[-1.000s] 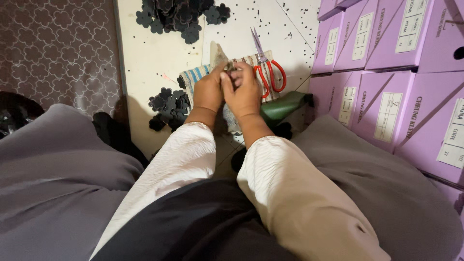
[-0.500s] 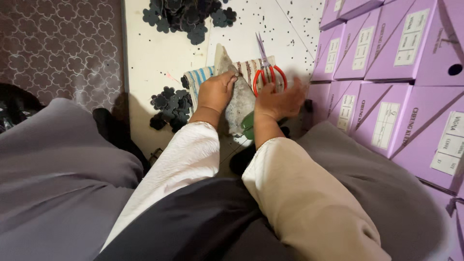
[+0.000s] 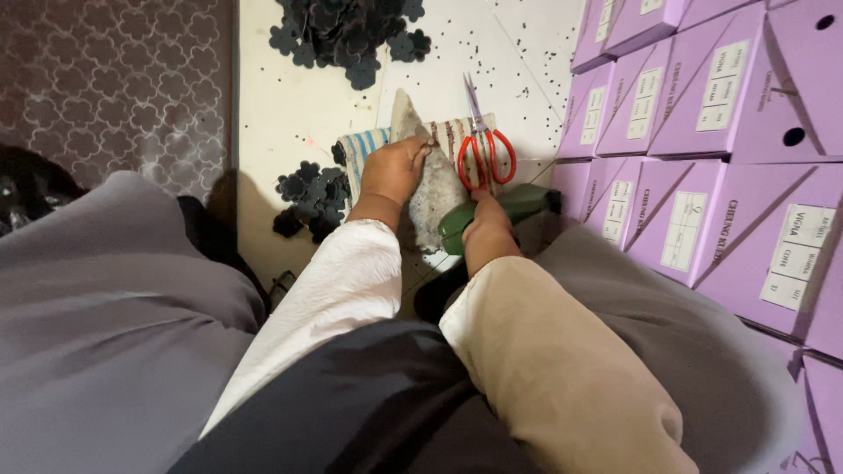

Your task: The person sits on the floor and repeatedly picks up small black flower-shaped pieces, places them on a pin cushion, applies hot glue with a glue gun, and trims excess glue with scissors. The finished pieces are set aside on the floor.

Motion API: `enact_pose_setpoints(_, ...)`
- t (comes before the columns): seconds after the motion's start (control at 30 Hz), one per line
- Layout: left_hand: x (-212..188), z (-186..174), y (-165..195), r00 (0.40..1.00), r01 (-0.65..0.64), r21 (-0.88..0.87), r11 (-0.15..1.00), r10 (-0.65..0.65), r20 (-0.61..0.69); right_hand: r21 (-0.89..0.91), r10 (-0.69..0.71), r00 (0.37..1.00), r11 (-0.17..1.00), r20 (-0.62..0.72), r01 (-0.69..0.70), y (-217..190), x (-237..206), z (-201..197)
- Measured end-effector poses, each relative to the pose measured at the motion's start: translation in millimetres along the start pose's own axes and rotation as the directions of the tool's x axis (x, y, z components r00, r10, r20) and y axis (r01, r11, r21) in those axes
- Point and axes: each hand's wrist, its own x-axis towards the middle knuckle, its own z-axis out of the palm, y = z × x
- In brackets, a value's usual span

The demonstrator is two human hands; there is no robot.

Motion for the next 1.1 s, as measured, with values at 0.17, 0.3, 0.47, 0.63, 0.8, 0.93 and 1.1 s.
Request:
enact_pose_setpoints(0.17, -0.5, 5.2, -3.9, 0.999, 0.017, 0.039, 0.999, -0.019, 0.049, -0.067, -0.210, 0.977, 0.976, -0.037, 0.207, -28.1, -48.6, -6.9)
enact_pose_setpoints(0.3, -4.4, 8.3, -1.7, 0.999, 0.022, 0.000, 1.000, -0.022, -0.028, -0.103, -0.403, 0.912, 0.907, 0.077, 0.409, -61.3, -110.7, -14.1)
enact_pose_setpoints(0.47, -8.2, 7.8, 4.0, 0.998, 0.052, -0.013, 0.999, -0.052, -0.020, -0.048, -0.590, 0.696, 0.748, 0.408, 0.662, -80.9, -180.4, -15.0)
enact_pose_setpoints(0.63, -13.5, 7.1, 9.4, 0.994, 0.111, -0.014, 0.994, -0.111, 0.012, 0.074, -0.830, 0.294, 0.371, 0.474, 0.926, -78.6, -208.5, -26.1)
enact_pose_setpoints(0.8, -16.6, 10.1, 11.5, 0.988, 0.137, 0.013, 0.990, -0.138, 0.064, 0.074, -0.912, -0.048, -0.019, 0.408, 0.997, -68.7, -199.4, -42.9)
enact_pose_setpoints(0.93, -16.0, 10.8, 10.4, 0.991, 0.110, 0.061, 0.992, -0.114, 0.072, -0.183, -0.704, 0.246, 0.166, 0.666, 0.969, -64.1, -188.4, -53.1)
enact_pose_setpoints(1.1, -15.6, 10.3, 12.4, 0.987, 0.138, 0.059, 0.989, -0.142, 0.077, -0.076, -0.699, 0.215, 0.224, 0.682, 0.972, -66.6, -187.6, -52.4)
